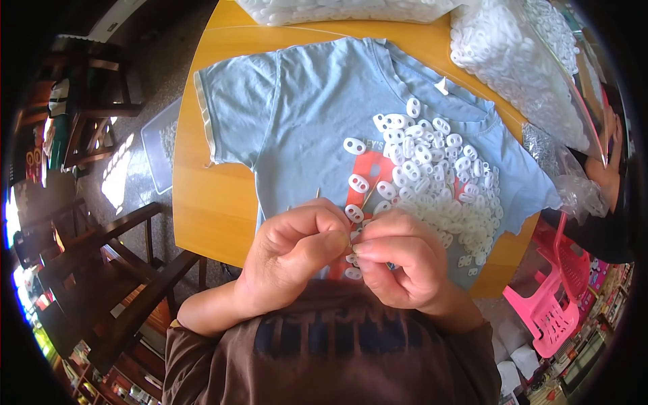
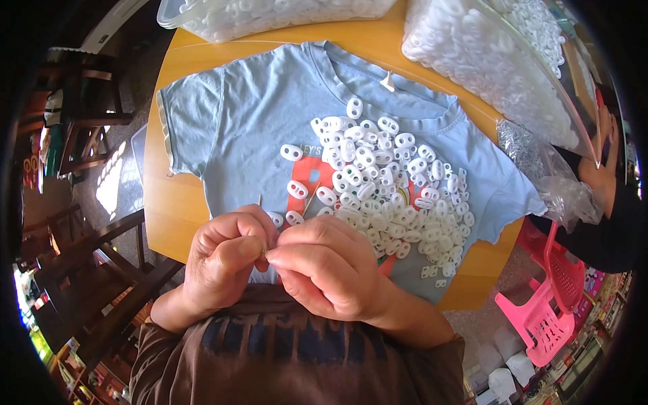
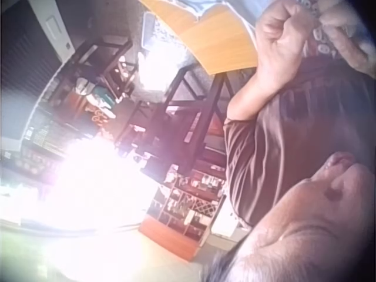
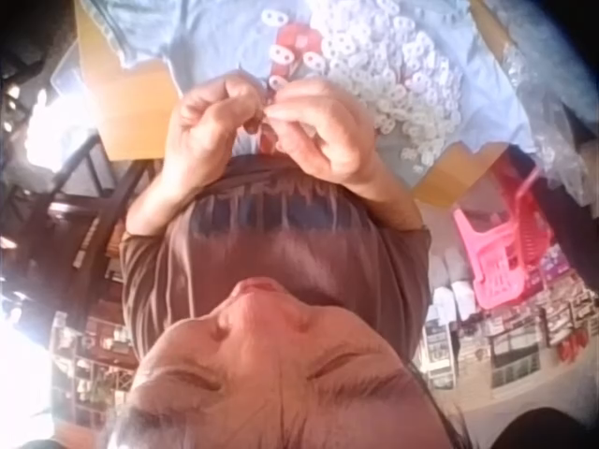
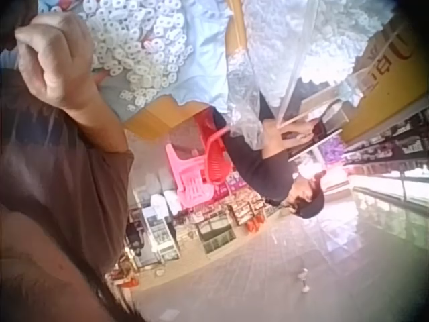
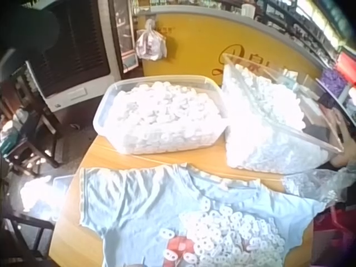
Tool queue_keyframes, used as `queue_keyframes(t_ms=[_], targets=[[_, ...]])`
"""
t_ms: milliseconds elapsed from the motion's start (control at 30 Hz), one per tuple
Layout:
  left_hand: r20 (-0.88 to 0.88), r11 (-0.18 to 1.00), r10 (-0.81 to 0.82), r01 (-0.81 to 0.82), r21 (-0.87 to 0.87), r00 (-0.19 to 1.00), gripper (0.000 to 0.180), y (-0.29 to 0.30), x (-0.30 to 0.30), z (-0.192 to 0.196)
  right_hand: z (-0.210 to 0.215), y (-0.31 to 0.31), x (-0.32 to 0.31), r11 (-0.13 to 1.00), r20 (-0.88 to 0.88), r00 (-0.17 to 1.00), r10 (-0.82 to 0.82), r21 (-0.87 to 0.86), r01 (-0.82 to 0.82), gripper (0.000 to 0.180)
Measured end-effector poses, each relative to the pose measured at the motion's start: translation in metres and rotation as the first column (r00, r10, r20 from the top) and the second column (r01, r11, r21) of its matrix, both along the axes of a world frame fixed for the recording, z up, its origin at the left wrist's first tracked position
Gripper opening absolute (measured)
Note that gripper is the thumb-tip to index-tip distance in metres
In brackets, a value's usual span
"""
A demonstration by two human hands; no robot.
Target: The person is assembling small white plastic components by inserting metal pins into them at a workspace.
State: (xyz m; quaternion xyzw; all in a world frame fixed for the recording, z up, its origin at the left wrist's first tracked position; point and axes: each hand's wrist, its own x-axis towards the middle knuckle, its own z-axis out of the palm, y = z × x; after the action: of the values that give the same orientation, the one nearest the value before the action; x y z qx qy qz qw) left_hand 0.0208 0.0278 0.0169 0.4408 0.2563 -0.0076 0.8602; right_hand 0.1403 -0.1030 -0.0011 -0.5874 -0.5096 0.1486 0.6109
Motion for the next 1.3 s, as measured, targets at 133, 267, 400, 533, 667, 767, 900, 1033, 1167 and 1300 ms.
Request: queue_keyframes(t_ms=[133, 267, 400, 533, 667, 767, 900, 1033, 1167, 1300], targets=[[0.110, 0.938, 0.058, -0.092, 0.333, 0.992, 0.005, -0.0026, -0.0009, -0.0041, 0.0003, 0.0008, -0.0020, 0.999, -0.013, 0.999, -0.038, -0.036, 0.038, 0.024], [0.156, 0.790, 0.045, -0.131, 0.598, 0.987, 0.005, 0.0009, -0.0005, -0.0062, 0.0096, 0.0022, 0.0003, 0.993, -0.206, 0.978, -0.024, -0.122, -0.002, 0.022], [0.246, 0.592, -0.037, -0.177, 0.786, 0.969, 0.012, 0.0003, 0.0023, -0.0061, 0.0069, 0.0010, 0.0039, 0.988, -0.176, 0.984, 0.028, -0.147, -0.054, 0.021], [0.274, 0.477, -0.057, -0.215, 0.852, 0.960, 0.014, 0.0004, 0.0046, -0.0052, 0.0058, 0.0013, 0.0045, 0.985, -0.141, 0.990, -0.002, -0.171, -0.022, 0.018], [0.311, 0.444, -0.053, -0.257, 0.859, 0.949, 0.014, -0.0005, 0.0047, -0.0060, 0.0066, 0.0027, 0.0045, 0.986, -0.108, 0.994, 0.029, -0.159, -0.046, 0.016], [0.309, 0.466, -0.029, -0.261, 0.845, 0.950, 0.013, 0.0000, 0.0058, -0.0075, 0.0075, 0.0021, 0.0040, 0.985, -0.115, 0.993, -0.002, -0.169, -0.017, 0.017], [0.203, 0.662, -0.015, -0.143, 0.736, 0.979, 0.008, 0.0019, 0.0021, -0.0067, 0.0094, 0.0029, 0.0031, 0.988, -0.097, 0.995, -0.002, -0.155, -0.013, 0.019], [0.145, 0.801, 0.023, -0.105, 0.590, 0.989, 0.005, 0.0001, 0.0015, -0.0050, 0.0067, 0.0035, 0.0011, 0.989, -0.076, 0.997, -0.022, -0.145, 0.011, 0.020], [0.159, 0.776, 0.009, -0.107, 0.621, 0.987, 0.005, 0.0009, 0.0046, -0.0027, 0.0057, 0.0011, -0.0007, 0.990, -0.036, 0.998, -0.047, -0.135, 0.041, 0.019], [0.233, 0.644, -0.085, -0.125, 0.755, 0.969, 0.009, 0.0037, 0.0051, 0.0009, 0.0067, -0.0008, 0.0016, 0.993, -0.043, 0.999, -0.020, -0.117, 0.015, 0.017]])
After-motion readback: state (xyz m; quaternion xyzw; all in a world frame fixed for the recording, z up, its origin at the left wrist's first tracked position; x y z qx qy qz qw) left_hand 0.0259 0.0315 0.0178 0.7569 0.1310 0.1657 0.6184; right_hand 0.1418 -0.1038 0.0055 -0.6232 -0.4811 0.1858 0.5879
